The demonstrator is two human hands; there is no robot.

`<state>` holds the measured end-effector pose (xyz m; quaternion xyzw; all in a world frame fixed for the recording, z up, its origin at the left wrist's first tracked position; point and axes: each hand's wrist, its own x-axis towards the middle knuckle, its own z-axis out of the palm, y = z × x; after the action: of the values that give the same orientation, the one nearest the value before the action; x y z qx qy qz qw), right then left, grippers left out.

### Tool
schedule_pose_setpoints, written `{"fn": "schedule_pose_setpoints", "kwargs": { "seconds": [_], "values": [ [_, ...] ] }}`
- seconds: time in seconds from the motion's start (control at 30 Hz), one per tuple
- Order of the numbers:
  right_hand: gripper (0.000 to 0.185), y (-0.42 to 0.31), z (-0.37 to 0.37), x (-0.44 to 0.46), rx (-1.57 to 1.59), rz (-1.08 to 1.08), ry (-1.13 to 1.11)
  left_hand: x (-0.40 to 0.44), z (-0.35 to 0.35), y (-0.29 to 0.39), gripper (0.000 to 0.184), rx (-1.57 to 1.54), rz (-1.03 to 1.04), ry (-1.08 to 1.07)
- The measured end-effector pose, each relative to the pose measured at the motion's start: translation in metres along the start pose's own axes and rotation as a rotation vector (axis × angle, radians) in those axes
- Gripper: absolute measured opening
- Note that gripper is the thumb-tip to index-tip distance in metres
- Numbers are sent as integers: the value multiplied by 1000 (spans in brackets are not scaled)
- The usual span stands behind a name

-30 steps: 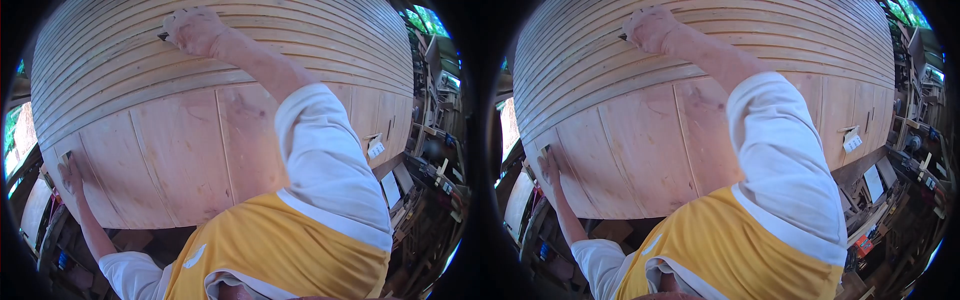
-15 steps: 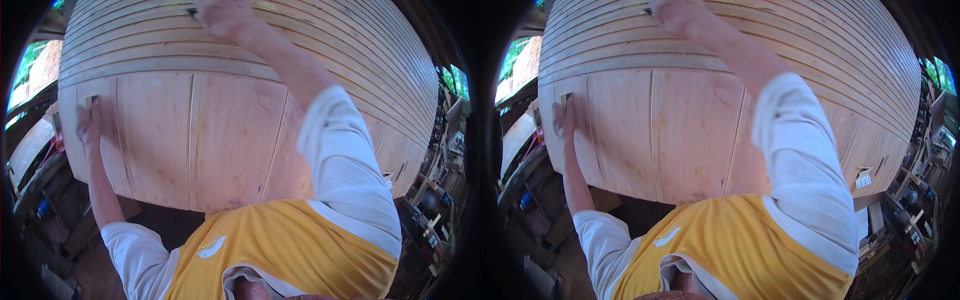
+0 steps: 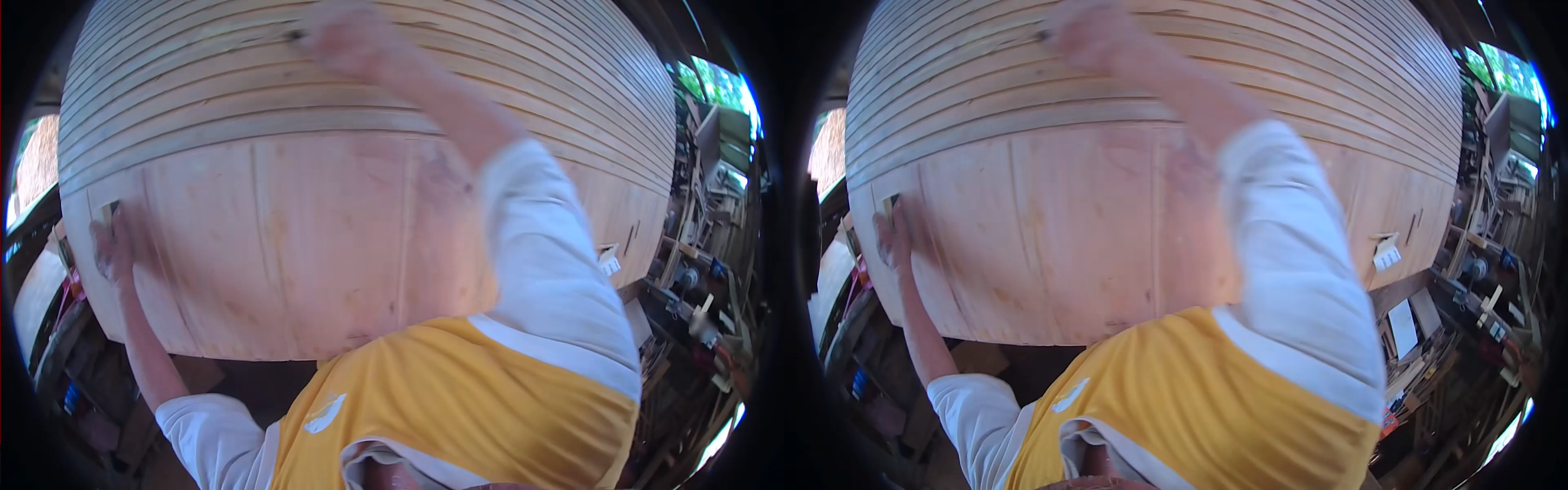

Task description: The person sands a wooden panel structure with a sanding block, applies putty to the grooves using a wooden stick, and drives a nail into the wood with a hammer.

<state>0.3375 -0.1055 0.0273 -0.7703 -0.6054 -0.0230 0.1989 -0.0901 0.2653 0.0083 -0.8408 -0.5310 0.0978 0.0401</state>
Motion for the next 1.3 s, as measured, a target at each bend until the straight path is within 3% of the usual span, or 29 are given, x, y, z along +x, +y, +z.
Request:
{"fn": "schedule_pose_setpoints", "kwargs": {
  "seconds": [0.03,0.1,0.17,0.2,0.23,0.27,0.3,0.4,0.53,0.63,0.67,0.8,0.83,0.87,0.9,0.97,1.0,1.03,1.1,1.2,1.3],
  "values": [
    [25,-17,3,12,-120,171,-71,3,6,-3,101,-6,38,74],
    [25,5,-4,-16,-83,157,8,16,28,-26,96,12,125,202],
    [23,37,-16,-58,-113,130,69,32,34,-41,97,32,115,201],
    [35,64,-41,-104,-161,111,80,31,39,-41,98,37,105,192],
    [34,88,-73,-150,-168,247,-98,28,38,-36,98,15,96,171],
    [36,96,-109,-185,-248,382,-126,25,30,-34,99,-2,84,149],
    [34,121,-138,-227,-372,405,-258,23,26,-32,99,-19,72,131],
    [29,159,-174,-294,-429,291,-178,43,53,-48,102,5,-45,164],
    [30,105,-105,-195,-381,206,-82,43,79,-52,106,-62,-20,196],
    [28,38,-26,-72,-264,87,33,15,40,-25,108,-33,50,188],
    [35,13,-4,-28,-342,77,-52,5,27,-11,103,-4,36,173],
    [20,-55,67,113,-116,24,-111,-24,-23,30,93,-84,1,32],
    [19,-64,75,131,-108,50,-118,-21,-24,24,89,-116,48,97],
    [20,-71,85,141,-99,80,-130,-19,-23,18,85,-147,97,156],
    [31,-70,81,127,-122,176,-161,-16,-17,10,82,-176,154,203],
    [51,-54,23,82,-95,281,-344,17,14,-38,75,-142,212,424],
    [50,-49,-8,57,-188,316,-407,31,30,-51,72,-123,246,530],
    [46,-9,-3,19,-259,261,-268,39,32,-52,72,-143,250,461],
    [41,-2,-33,-15,-249,228,-229,48,15,-58,73,-173,247,321],
    [36,-18,-6,14,-261,163,-199,31,-11,-41,74,-153,163,199],
    [34,-71,49,104,-290,185,-152,63,56,-68,72,-64,343,724]
  ]
}}
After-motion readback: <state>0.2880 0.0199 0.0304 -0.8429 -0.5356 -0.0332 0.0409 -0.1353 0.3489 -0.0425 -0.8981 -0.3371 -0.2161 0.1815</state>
